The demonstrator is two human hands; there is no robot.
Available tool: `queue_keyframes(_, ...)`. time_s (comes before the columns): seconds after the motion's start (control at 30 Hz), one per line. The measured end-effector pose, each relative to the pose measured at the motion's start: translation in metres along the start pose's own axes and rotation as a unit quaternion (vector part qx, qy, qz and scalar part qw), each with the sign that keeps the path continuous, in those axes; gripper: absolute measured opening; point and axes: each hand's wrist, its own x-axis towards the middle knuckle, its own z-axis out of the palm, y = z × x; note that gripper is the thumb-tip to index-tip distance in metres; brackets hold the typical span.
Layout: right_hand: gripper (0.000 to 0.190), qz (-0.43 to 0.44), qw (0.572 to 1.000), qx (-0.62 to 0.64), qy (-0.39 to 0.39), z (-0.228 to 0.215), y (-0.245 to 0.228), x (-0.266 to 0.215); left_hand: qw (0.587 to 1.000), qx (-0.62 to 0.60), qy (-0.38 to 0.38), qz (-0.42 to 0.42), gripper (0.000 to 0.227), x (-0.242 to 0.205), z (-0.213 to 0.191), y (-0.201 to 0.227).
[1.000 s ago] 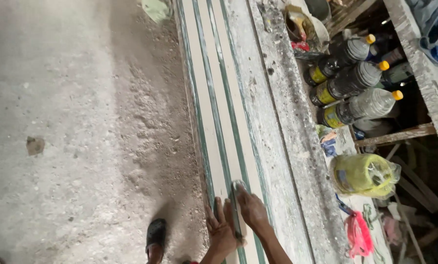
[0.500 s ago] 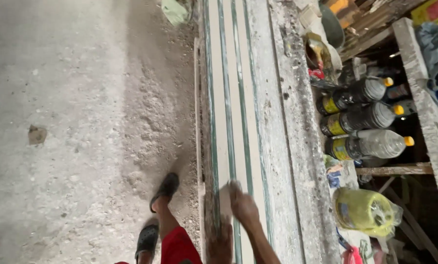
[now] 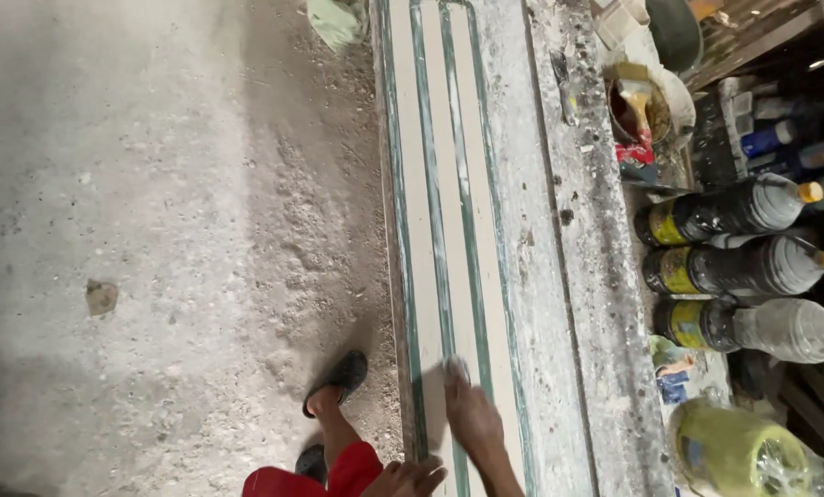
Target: Apply plaster-like material to a long molding mold and use a putty knife to smooth it out before cleaning the area.
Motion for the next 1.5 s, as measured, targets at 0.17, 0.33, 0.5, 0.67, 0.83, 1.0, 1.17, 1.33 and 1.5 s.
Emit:
queue_keyframes(0.17,0.059,-0.153,0.983,-0.027,0.098,-0.067,-0.049,0.111,0.999,-0.034,-0.004,0.012,0.065,0.047,-0.114,0.014)
queue_keyframes(0.33,0.051,-0.033,0.997,-0.038,0.052,-0.011,-0.011,0.026,0.988,-0.023,0.076,-0.132,0.054,0.084,-0.147,-0.028)
queue_keyframes(0.5,0.049,0.015,1.0,-0.022,0.002,-0.015,-0.016,0.038,0.952,-0.055,0.237,-0.185,0.049,0.126,-0.213,-0.061)
queue_keyframes(0.67,0.061,-0.042,0.999,-0.005,0.019,-0.132,-0.121,0.135,0.927,-0.006,0.337,-0.167,0.062,0.186,-0.253,-0.102)
queue_keyframes(0.83,0.048,-0.057,0.995,0.048,0.061,-0.092,-0.094,0.103,0.934,-0.051,0.238,-0.261,0.085,0.241,-0.341,-0.137)
queue_keyframes(1.0,0.054,0.152,0.985,0.025,-0.072,-0.061,-0.074,0.072,0.942,0.001,0.204,-0.266,0.102,0.307,-0.39,-0.196)
queue_keyframes(1.17,0.055,-0.001,0.999,0.023,0.029,-0.16,-0.176,0.159,0.918,-0.118,0.07,-0.372,0.09,0.332,-0.364,-0.244)
queue_keyframes(1.33,0.055,0.071,0.996,-0.02,0.051,-0.196,-0.231,0.147,0.872,0.261,0.413,0.019,0.087,0.346,-0.305,-0.318)
queue_keyframes(1.5,0.055,0.106,0.991,-0.07,0.04,-0.083,-0.115,0.1,0.964,-0.02,0.121,-0.237,0.07,0.337,-0.337,-0.269)
